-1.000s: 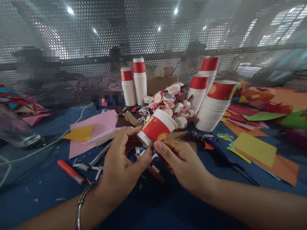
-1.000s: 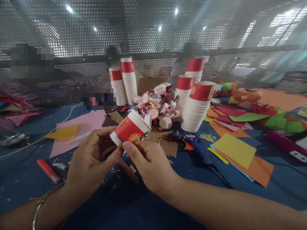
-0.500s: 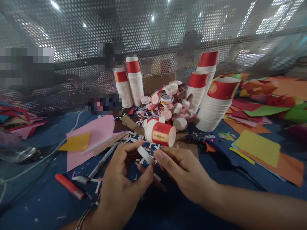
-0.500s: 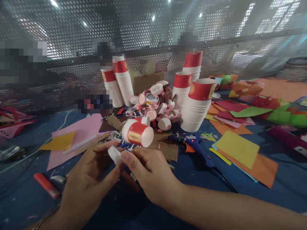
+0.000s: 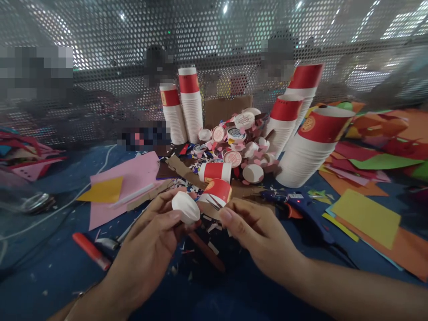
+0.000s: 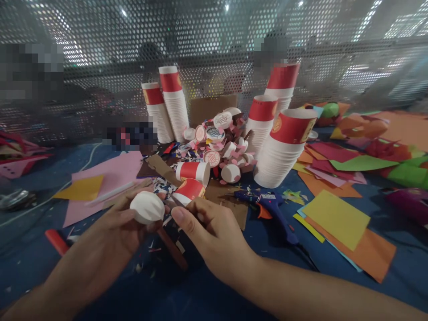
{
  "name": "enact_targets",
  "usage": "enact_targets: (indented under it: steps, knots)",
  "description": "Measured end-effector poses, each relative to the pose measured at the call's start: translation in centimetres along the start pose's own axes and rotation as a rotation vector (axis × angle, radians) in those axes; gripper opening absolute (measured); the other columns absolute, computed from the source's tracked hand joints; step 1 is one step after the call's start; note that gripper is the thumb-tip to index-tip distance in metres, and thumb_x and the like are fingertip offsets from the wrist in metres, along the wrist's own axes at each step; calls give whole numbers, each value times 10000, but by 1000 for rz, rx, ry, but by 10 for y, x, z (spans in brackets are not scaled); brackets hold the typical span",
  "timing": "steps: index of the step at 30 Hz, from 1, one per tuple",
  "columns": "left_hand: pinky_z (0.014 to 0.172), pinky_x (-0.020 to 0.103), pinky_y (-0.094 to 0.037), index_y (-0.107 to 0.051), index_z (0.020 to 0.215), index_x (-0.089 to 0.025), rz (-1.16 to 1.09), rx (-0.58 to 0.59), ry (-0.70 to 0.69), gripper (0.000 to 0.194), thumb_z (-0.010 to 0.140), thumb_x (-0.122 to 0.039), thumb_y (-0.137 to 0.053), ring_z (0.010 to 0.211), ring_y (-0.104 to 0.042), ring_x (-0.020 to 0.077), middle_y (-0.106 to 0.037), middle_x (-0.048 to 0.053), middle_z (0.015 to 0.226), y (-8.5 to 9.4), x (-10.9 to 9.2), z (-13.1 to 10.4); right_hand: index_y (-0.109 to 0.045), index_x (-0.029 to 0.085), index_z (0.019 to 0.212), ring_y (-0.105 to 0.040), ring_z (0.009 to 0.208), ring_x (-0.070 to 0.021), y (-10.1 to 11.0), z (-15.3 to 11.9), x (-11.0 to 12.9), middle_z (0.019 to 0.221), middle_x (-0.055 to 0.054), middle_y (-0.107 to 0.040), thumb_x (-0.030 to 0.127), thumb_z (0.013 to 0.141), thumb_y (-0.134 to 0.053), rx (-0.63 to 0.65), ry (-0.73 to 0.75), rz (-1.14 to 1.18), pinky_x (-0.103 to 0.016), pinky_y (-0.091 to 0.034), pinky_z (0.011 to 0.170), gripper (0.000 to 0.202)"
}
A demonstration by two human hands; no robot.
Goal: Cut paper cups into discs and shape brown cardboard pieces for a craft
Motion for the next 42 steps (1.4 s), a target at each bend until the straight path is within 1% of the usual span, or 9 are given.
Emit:
enact_targets:
  steps: [4,9,16,21,24,28,32,37,42]
  knots:
    - [753,272,-650,-778,1012,-194,-102,-15,157,181,880,-223,-658,911,-722,207,-768,94,1065,-1,4,-7,-481,203,703,-301,527,-82,2,0,7,599,65,-367,544,991,-572,-11,32,-13,-249,-242,475,456]
    - [590,240,-631,-803,1012,-186,-164,-41,309,245,856,-298,-651,821,-761,234,-797,121,1019,6,10,-16,-534,192,747,-339,550,-92,0,0,1,626,49,-420,600,978,-557,-2,-4,-129,-252,-260,485,469]
    - [679,251,-635,-725,1096,-212,-53,38,110,249,853,-237,-677,871,-746,217,-762,106,1047,20,-17,-6,-574,185,761,-379,598,-104,5,1,5,664,33,-443,561,1003,-535,-26,54,-290,-260,-299,532,449]
    - [748,314,-615,-649,1070,-258,252,332,138,232,863,-234,-750,889,-738,214,-755,58,1013,13,-9,-16,-584,189,786,-315,531,-96,20,-1,12,608,52,-384,594,996,-533,-135,70,-338,-272,-237,487,460]
    - [794,361,-581,-581,1030,-266,517,460,62,221,879,-265,-742,913,-734,233,-760,54,1023,10,-4,-23,-597,190,810,-333,538,-104,28,1,16,618,42,-405,611,982,-543,-165,92,-373,-271,-252,487,457]
    - [700,326,-522,-574,928,-253,1006,439,-164,206,811,-188,-730,815,-675,209,-716,27,991,14,-9,-22,-608,191,840,-475,626,-136,33,6,17,704,0,-547,602,900,-670,-147,103,-482,-271,-351,545,420]
    - [649,306,-482,-579,848,-233,1222,514,-269,165,766,-179,-712,806,-617,204,-638,22,952,8,-7,-26,-619,186,869,-515,645,-145,30,9,11,740,-5,-611,576,825,-763,-96,107,-713,-277,-376,582,418]
    - [924,389,-502,-564,959,-245,1284,516,-330,257,766,-94,-642,1074,-586,230,-615,24,1114,7,-12,-29,-624,196,881,-544,640,-157,27,9,8,731,3,-645,551,867,-710,-79,92,-856,-285,-386,594,365]
    - [1158,557,-368,-618,1222,-284,1352,408,-452,345,882,-236,-650,1388,-436,300,-548,56,1424,14,-14,-20,-619,215,877,-532,621,-148,23,12,10,735,14,-629,481,904,-684,-38,97,-847,-283,-381,593,276]
Point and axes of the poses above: each hand's wrist, its own z-axis towards the middle knuckle, its own y-axis out of the back of the hand, x = y × z, the point moved 7 cm from there along z, towards the middle knuckle
